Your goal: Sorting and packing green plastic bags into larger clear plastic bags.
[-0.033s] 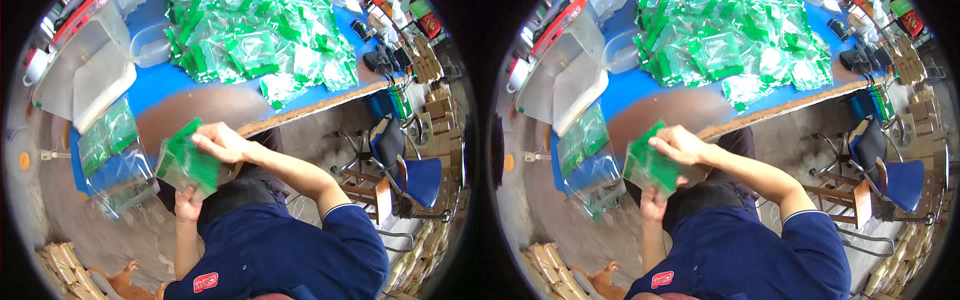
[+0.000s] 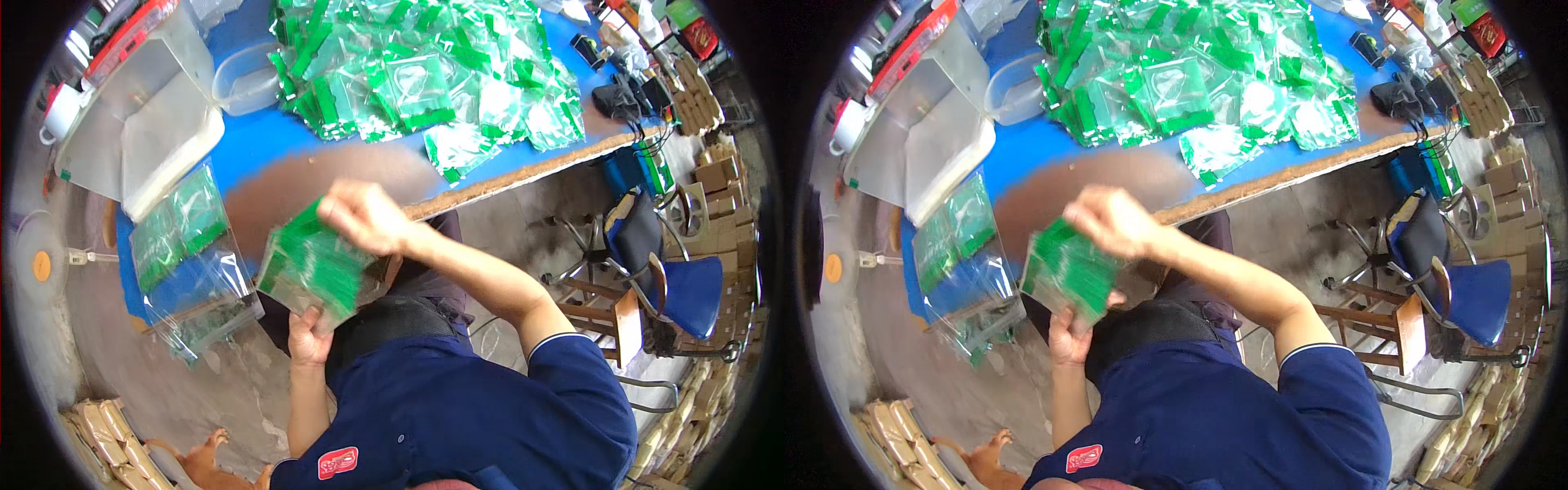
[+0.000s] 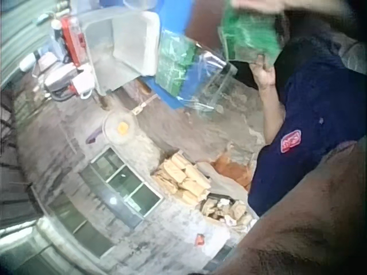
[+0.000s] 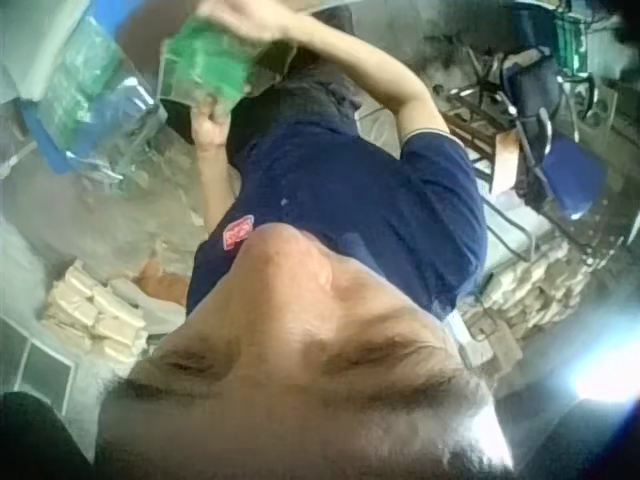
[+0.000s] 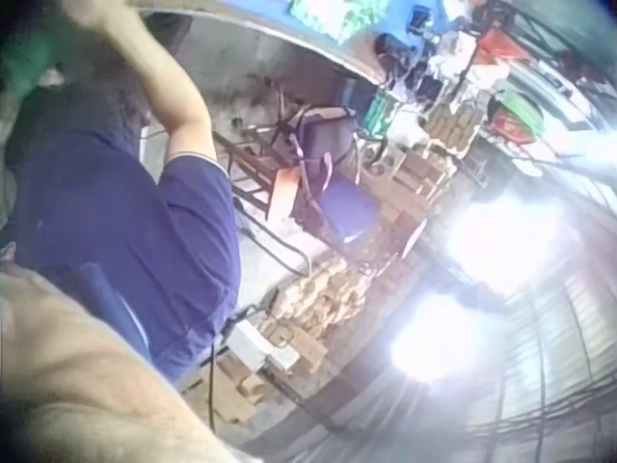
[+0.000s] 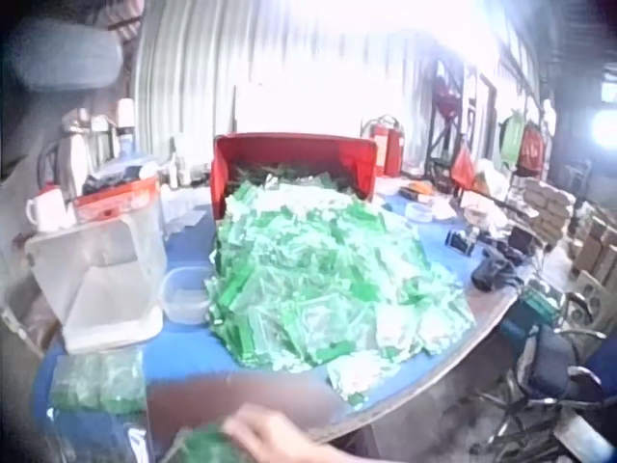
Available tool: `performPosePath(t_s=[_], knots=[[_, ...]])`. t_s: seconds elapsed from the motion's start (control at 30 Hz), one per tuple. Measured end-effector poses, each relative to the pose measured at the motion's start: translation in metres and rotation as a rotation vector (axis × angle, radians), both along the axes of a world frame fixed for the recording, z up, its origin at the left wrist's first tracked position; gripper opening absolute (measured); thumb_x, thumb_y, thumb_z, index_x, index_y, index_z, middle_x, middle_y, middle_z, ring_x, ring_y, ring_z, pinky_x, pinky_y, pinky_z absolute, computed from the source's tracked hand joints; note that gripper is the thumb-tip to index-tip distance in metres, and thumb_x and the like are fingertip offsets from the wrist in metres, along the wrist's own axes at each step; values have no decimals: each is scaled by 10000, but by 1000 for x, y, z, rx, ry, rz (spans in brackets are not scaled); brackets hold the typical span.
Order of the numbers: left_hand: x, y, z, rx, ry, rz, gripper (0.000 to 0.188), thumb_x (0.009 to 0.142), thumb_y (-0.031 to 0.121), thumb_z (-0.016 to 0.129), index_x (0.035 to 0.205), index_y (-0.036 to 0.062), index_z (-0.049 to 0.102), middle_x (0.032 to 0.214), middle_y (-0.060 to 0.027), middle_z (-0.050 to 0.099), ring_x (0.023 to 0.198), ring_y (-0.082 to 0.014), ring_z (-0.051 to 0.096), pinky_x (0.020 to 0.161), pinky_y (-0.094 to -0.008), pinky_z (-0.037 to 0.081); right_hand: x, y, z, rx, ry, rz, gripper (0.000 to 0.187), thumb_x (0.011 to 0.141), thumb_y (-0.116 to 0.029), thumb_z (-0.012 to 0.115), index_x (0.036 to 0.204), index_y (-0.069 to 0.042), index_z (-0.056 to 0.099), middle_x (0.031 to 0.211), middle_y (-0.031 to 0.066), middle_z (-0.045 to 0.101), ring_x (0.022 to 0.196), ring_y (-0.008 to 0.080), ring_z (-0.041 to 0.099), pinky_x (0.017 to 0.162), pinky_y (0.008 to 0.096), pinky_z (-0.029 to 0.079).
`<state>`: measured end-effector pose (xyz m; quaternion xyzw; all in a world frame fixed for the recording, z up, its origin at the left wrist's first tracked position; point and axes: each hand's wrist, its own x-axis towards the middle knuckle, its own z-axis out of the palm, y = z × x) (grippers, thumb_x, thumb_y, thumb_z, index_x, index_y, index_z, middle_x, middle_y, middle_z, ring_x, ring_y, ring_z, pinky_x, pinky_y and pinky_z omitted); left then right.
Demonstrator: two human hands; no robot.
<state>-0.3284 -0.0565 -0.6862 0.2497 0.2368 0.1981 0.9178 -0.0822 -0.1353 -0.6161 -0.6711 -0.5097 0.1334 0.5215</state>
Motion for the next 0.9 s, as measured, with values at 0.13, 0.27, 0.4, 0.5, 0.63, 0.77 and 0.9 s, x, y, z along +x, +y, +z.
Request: performPosePath(t_s=[0.13, 0.27, 0.4, 0.5, 0.63, 0.77, 0.9], knots=[[-8, 1, -21, -73, -64, -75, 645, 804, 70, 785, 1379, 3, 502, 1275, -79, 626, 1177, -249, 608, 1032, -410, 499, 119, 5, -13, -161, -825, -919, 690, 957, -497, 607, 1340, 67, 502, 1375, 350, 485, 1295, 504, 451, 1108, 506, 377], [-25, 0, -29, -132, -98, -11, 723, 761, 86, 839, 1394, 21, 496, 1304, -74, 622, 1201, -255, 603, 1050, -425, 488, 99, 1, -19, -294, -727, -549, 691, 955, -508, 598, 1311, 78, 517, 1372, 352, 485, 1310, 503, 440, 1127, 518, 352], [-33, 12, -28, -108, -77, -11, 706, 782, 97, 821, 1397, 8, 487, 1315, -74, 619, 1211, -257, 599, 1055, -415, 484, 42, -10, -26, 41, -535, 29, 283, 922, -239, 677, 962, 29, 599, 1111, 185, 623, 1116, 372, 589, 1001, 436, 464], [-35, 19, -21, -62, -47, -12, 697, 779, 92, 815, 1388, 1, 490, 1284, -66, 624, 1157, -230, 618, 991, -368, 521, 7, -8, -21, -29, -58, 262, 145, 950, -146, 594, 924, -3, 586, 915, 151, 634, 853, 363, 622, 784, 423, 502], [-19, 16, -12, -22, -5, 1, 691, 777, 94, 818, 1377, -4, 491, 1245, -61, 629, 1099, -199, 632, 914, -318, 551, -18, 0, -26, -104, 140, 292, 314, 1028, -216, 526, 805, 0, 568, 738, 93, 564, 710, 169, 544, 690, 335, 463], [-32, 16, -22, 70, -10, 24, 718, 764, 168, 850, 1378, 5, 516, 1311, -85, 625, 1205, -254, 595, 1070, -403, 473, -9, 43, -6, 8, 301, -99, 417, 1076, -310, 460, 849, -2, 626, 727, 43, 581, 742, 109, 532, 705, 310, 474], [-60, 13, -29, 14, -51, 84, 727, 717, 206, 887, 1345, 16, 573, 1312, -89, 646, 1248, -280, 585, 1096, -445, 455, 4, 116, -18, 79, -284, -29, 393, 1026, -336, 481, 1024, -4, 692, 1074, 212, 673, 1049, 391, 630, 928, 459, 500]])
